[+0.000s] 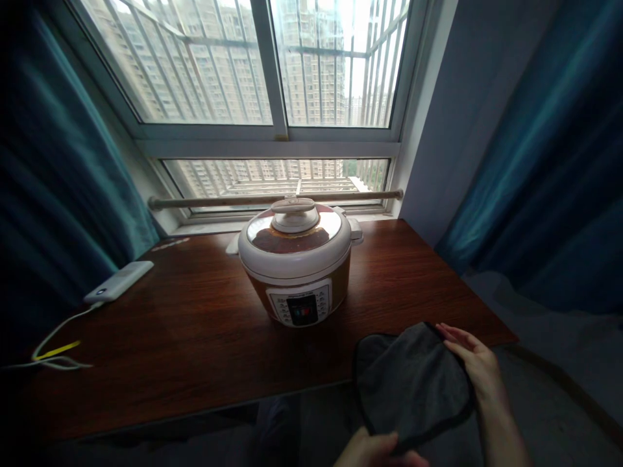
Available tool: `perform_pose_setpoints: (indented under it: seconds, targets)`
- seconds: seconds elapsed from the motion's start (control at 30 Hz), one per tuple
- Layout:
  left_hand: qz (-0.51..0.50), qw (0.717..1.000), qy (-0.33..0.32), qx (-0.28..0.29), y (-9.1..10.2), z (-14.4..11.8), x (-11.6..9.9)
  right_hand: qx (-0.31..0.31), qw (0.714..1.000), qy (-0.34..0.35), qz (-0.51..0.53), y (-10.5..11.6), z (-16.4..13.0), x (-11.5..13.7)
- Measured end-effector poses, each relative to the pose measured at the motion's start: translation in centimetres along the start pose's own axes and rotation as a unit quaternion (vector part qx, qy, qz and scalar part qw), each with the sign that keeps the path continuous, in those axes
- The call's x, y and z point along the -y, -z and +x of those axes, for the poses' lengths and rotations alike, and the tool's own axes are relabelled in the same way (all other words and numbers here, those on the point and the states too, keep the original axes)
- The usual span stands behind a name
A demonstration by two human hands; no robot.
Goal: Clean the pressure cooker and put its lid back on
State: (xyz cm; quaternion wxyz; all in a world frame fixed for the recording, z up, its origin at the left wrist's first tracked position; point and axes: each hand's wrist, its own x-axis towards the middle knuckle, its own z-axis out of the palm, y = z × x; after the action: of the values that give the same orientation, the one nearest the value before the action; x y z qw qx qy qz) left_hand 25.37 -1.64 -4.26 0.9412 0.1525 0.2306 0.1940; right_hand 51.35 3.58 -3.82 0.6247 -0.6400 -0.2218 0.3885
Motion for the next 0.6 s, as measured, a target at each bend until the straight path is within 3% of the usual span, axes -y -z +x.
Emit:
perform_pose_setpoints:
  seconds: [0.03, 0.1, 0.2, 0.3, 0.37, 0.43, 0.5, 0.6]
  targets:
    - [0.004, 1.000, -0.004, -0.016, -1.1, 0.0, -1.4, -0.003, 1.000, 0.012, 0.014, -0.7, 0.3, 0.9]
    - [0.035, 0.994, -0.095, -0.041, -3.8, -0.2, -4.8, -0.004, 0.997, 0.050, 0.060, -2.6, 1.0, 3.4]
    - [0.109, 0.970, -0.216, -0.013, -7.6, -1.1, -9.4, -0.020, 0.977, 0.142, 0.156, -4.9, 1.8, 7.7]
    - [0.130, 0.959, -0.252, 0.026, -8.9, -2.1, -10.8, -0.046, 0.965, 0.175, 0.190, -5.5, 2.0, 10.0]
    - [0.116, 0.964, -0.237, 0.022, -8.0, -2.1, -9.9, -0.051, 0.976, 0.140, 0.160, -5.2, 2.2, 9.4]
    - [0.083, 0.978, -0.192, -0.015, -6.0, -1.4, -8.0, -0.034, 0.990, 0.083, 0.111, -4.7, 2.7, 7.2]
    - [0.029, 0.992, -0.108, -0.061, -3.4, -0.1, -5.8, -0.006, 0.998, 0.029, 0.062, -4.0, 3.5, 4.0]
    - [-0.045, 0.996, 0.007, -0.072, 0.1, 1.8, -3.0, -0.012, 1.000, 0.002, 0.005, -2.4, 4.5, -0.6]
